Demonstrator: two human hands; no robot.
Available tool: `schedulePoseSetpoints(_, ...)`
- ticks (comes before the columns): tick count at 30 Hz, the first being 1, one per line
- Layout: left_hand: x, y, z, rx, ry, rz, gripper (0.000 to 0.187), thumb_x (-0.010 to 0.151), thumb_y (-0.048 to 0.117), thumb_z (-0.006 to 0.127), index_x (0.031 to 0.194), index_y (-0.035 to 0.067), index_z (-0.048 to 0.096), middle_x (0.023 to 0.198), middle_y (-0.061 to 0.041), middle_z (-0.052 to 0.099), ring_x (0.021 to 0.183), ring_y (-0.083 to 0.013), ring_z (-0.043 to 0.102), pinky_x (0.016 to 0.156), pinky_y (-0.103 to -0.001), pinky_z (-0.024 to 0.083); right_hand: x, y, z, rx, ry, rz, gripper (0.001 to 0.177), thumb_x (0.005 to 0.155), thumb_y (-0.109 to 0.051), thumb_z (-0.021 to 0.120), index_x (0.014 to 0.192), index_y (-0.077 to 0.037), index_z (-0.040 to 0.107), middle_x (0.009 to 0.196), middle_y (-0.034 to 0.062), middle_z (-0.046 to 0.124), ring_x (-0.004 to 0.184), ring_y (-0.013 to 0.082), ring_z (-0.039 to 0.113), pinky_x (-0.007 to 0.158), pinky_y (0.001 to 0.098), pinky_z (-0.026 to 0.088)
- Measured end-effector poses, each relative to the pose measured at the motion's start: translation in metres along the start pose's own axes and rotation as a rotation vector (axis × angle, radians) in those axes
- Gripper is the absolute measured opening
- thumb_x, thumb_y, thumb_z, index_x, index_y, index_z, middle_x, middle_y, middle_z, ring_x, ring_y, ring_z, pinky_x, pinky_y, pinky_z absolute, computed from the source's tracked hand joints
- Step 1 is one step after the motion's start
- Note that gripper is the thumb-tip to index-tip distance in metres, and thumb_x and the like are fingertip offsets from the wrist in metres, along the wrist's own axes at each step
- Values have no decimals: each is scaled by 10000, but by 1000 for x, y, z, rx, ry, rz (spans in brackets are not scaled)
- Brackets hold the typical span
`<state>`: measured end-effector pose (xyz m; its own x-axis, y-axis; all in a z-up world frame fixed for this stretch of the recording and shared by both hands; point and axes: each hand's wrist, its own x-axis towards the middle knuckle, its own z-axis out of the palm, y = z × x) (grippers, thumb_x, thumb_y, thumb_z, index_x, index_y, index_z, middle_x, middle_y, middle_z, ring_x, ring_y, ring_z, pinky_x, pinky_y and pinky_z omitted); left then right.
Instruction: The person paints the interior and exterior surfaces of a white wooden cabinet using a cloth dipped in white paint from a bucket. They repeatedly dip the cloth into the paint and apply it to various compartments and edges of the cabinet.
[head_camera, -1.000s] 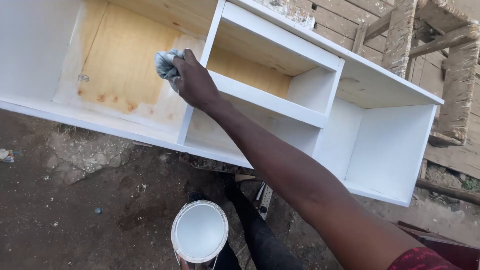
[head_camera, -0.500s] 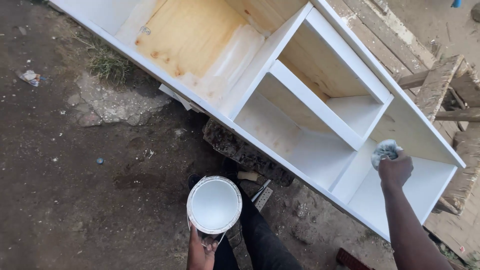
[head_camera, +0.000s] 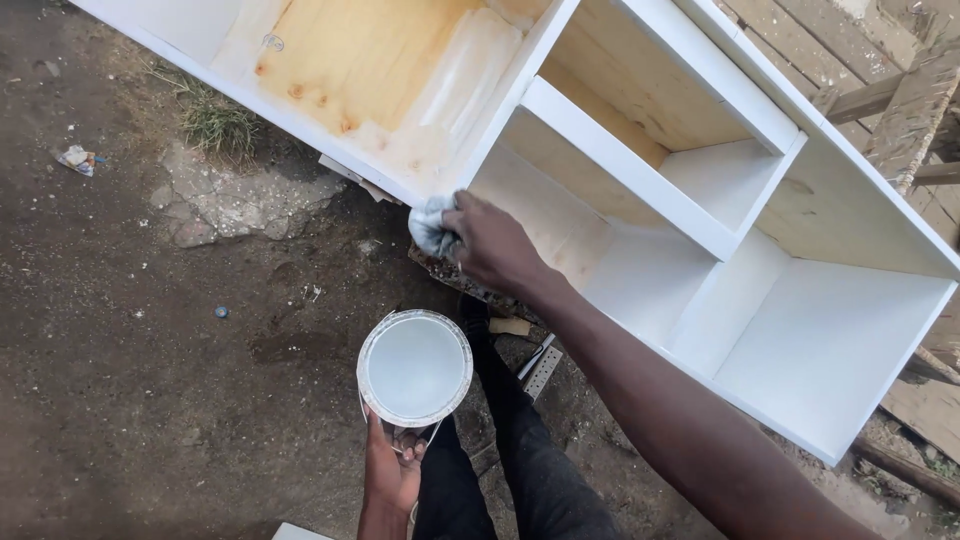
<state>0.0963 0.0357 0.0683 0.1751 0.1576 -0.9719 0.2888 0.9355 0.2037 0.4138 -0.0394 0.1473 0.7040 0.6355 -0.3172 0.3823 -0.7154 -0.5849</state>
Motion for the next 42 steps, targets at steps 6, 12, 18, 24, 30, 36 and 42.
schedulePoseSetpoints(6,10,-7,15,-72,-90,-34,690,969,631,481,1539,243,502,910,-10,571,494,-52,289,484,-236,326,-117,-5,8,554,-357,115,343,799,-20,548,1125,-64,647,1233,64,587,1061,190,545,869,353,413)
schedulePoseSetpoints(12,-33,9,53,127,-138,13,802,1033,653,435,1515,13,398,860,-65,451,523,-99,364,523,-264,461,-148,2,50,346,-315,182,420,818,-95,679,1223,18,682,1443,303,497,1331,532,454,1037,594,461)
schedulePoseSetpoints(18,-68,20,88,222,-151,23,728,1045,535,509,1414,-92,471,680,-75,428,444,-148,420,485,-291,475,-100,51,130,-409,-193,-235,119,836,-91,649,883,-131,751,978,96,668,959,336,664,724,393,564)
schedulePoseSetpoints(24,-84,31,89,222,-142,11,738,1031,519,531,1383,-129,500,645,-46,371,429,-150,400,441,-280,453,-116,-19,67,-262,-176,-146,125,811,-90,667,898,-66,753,1085,158,656,1015,390,631,705,453,549)
schedulePoseSetpoints(30,-63,16,81,380,-58,-9,596,994,584,456,1185,86,724,758,-34,560,566,-115,425,487,-272,347,-135,-8,90,899,-31,873,460,995,-89,516,1450,-37,559,1517,178,476,1183,273,600,920,367,540)
schedulePoseSetpoints(36,-69,25,87,463,-55,3,579,1003,575,447,1238,124,724,846,-30,609,633,-128,428,531,-298,353,-150,12,92,1161,21,753,503,966,-158,533,1456,-49,553,1492,167,513,1217,282,598,971,397,516)
schedulePoseSetpoints(42,-50,28,90,314,-101,-94,588,1012,567,441,1389,159,632,712,-21,441,545,-93,314,501,-258,278,-150,69,73,1410,76,661,556,934,-233,554,1464,-63,547,1465,156,553,1254,291,594,1027,428,490)
